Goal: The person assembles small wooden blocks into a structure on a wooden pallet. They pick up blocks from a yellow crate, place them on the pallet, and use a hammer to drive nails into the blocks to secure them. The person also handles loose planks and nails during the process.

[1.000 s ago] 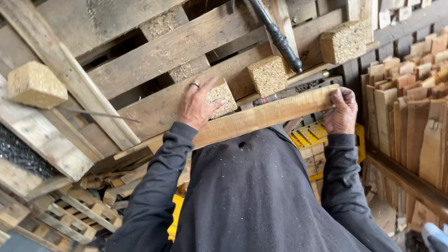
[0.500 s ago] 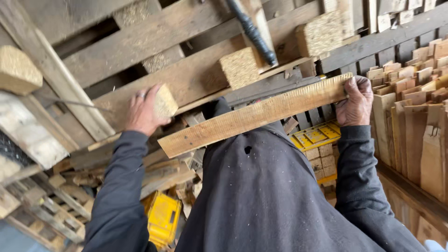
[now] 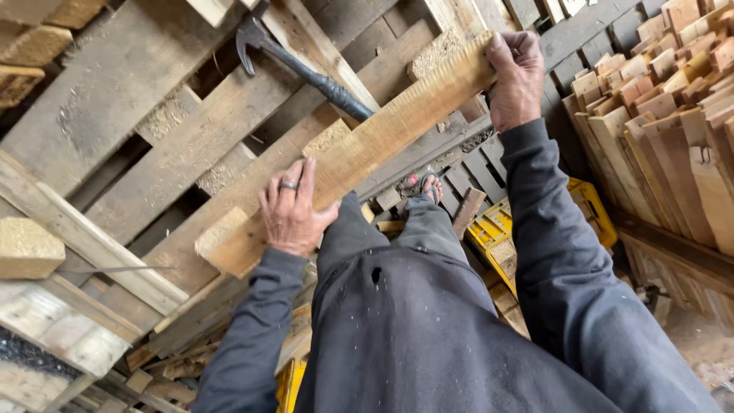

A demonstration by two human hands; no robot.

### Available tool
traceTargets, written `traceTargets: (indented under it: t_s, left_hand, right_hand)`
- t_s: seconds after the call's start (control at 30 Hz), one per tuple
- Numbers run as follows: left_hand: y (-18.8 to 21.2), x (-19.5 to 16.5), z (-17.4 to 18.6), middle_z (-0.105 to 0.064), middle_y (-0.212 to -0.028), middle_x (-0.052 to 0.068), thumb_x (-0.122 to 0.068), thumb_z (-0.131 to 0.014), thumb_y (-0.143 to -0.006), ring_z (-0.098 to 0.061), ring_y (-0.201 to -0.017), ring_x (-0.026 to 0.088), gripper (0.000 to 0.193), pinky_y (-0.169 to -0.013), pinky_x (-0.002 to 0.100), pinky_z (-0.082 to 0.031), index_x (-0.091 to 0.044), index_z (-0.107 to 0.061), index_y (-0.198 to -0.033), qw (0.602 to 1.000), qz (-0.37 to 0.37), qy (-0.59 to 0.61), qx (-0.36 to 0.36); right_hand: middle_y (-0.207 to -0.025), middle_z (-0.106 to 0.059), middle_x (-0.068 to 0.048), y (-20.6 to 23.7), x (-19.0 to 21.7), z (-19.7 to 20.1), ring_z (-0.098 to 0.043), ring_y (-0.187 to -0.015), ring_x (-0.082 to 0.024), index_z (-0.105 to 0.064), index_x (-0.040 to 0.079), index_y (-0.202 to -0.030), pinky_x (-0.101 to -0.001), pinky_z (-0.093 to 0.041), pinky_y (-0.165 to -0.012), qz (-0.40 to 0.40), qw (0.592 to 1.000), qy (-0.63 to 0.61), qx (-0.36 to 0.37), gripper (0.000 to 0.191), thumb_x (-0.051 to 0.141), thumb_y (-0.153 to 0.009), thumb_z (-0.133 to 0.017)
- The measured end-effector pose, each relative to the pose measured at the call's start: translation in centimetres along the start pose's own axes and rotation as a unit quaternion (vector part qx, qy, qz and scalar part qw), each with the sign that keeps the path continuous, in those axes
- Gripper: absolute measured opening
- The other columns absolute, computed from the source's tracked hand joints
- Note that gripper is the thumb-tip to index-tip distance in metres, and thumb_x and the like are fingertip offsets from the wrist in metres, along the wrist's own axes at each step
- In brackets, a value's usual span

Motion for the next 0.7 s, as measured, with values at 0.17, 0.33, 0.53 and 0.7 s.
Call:
traceTargets:
  t_s: [0.17, 0.33, 0.53, 0.7]
  left_hand:
    - [-1.1, 0.5, -1.6, -0.047, -0.158, 0.006, -0.059, -0.089, -0.073, -0.035, -0.149, 0.029, 0.103, -0.122, 0.057, -0.030, -0.014, -0.048, -0.155, 1.000, 0.000, -0.003, -0.026]
    - [-2.7, -0.5, -1.9, -0.025, -0.158, 0.028, -0.061, -0.093, -0.057, -0.015, -0.145, 0.049, 0.107, -0.109, 0.070, -0.015, -0.015, -0.055, -0.146, 0.998, 0.059, 0.013, -0.007]
    - [-11.0, -10.8, -4.9, -0.036, -0.163, 0.017, -0.046, -0.094, -0.077, -0.029, -0.154, 0.036, 0.084, -0.125, 0.064, -0.029, -0.022, -0.055, -0.148, 0.991, -0.083, 0.062, -0.087]
    - [-16.2, -14.4, -9.2, -0.049, -0.149, 0.016, -0.041, -0.095, -0.075, -0.049, -0.136, 0.035, 0.083, -0.114, 0.057, -0.041, -0.013, -0.056, -0.143, 0.994, -0.050, 0.095, -0.009]
  right_hand:
    - [-0.113, -0.075, -0.011, -0.9, -3.2, 0.2, -0.071, -0.101, -0.019, -0.069, 0.004, -0.116, -0.0344, -0.064, -0.092, -0.015, 0.961, 0.274, -0.043, 0.025, 0.024, -0.104, -0.076]
    - [-0.151, -0.057, -0.017, 3.2, -5.2, 1.4, -0.055, -0.143, -0.029, -0.048, 0.004, -0.152, -0.0418, -0.045, -0.123, -0.004, 0.964, 0.263, -0.030, 0.058, 0.026, -0.102, -0.064]
    - [-0.174, -0.029, -0.017, 6.8, -7.8, 1.0, -0.014, -0.167, -0.033, -0.017, 0.005, -0.169, -0.0535, -0.013, -0.138, 0.075, 0.903, 0.422, 0.004, 0.110, 0.028, -0.079, -0.077]
    - [-0.171, -0.014, -0.020, 6.5, -10.4, 0.8, -0.005, -0.160, -0.037, -0.013, 0.010, -0.164, -0.0703, -0.001, -0.125, 0.106, 0.862, 0.495, -0.002, 0.141, 0.065, -0.063, -0.094]
Point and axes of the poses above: each hand's wrist, its own y-axis away from the middle knuckle, its own z-axis out of the back of the hand, x = y × z, the point moved 7 cm from there along -y, towards the middle knuckle
